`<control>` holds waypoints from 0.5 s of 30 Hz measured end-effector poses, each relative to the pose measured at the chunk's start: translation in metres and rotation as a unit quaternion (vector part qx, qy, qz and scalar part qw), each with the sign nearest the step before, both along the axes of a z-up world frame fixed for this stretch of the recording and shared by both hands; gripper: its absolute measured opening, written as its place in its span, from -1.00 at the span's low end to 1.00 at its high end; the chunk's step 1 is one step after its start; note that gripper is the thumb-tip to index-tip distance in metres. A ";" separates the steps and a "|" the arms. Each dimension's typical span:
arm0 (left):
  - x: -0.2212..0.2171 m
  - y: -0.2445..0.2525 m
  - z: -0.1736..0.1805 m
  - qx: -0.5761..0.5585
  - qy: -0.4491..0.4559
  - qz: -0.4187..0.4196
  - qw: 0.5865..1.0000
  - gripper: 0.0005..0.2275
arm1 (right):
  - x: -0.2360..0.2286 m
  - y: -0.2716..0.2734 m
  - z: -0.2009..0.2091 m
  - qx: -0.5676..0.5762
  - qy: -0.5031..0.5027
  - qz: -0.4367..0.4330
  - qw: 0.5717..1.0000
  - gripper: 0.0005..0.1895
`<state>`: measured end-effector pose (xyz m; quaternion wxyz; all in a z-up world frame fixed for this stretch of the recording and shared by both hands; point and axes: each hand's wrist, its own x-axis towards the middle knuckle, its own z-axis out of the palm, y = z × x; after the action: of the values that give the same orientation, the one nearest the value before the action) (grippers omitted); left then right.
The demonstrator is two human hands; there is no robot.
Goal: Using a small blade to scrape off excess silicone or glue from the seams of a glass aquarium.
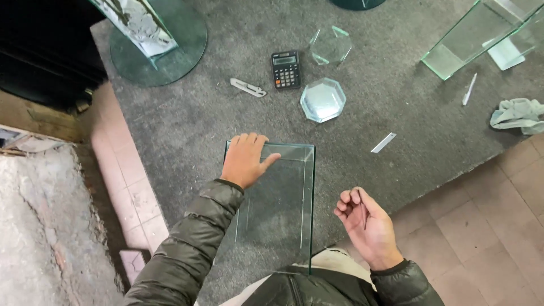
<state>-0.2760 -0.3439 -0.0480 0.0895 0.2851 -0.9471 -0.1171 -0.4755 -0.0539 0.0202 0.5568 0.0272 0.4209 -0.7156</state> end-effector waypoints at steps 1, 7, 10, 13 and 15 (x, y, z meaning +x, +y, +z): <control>0.006 0.000 -0.002 0.004 0.013 0.017 1.000 -0.46 | 0.001 0.001 0.002 0.005 0.005 -0.003 1.000 -0.66; 0.065 0.024 0.011 -0.018 0.036 0.137 0.990 -0.52 | 0.009 0.009 0.005 0.039 0.057 0.020 0.997 -0.63; 0.111 0.071 0.024 -0.066 0.036 0.157 0.985 -0.55 | 0.026 0.012 0.003 0.083 0.095 0.058 0.990 -0.60; 0.136 0.132 0.039 -0.035 -0.038 0.143 0.988 -0.41 | 0.044 0.004 0.000 0.096 0.126 0.088 0.983 -0.59; 0.136 0.175 0.059 -0.030 -0.088 0.129 0.987 -0.34 | 0.052 -0.008 0.001 0.090 0.137 0.103 0.981 -0.60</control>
<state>-0.1400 -0.1691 0.0105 0.0282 0.4114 -0.9096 -0.0504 -0.4232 -0.0618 0.0212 0.5601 -0.0649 0.5563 -0.6105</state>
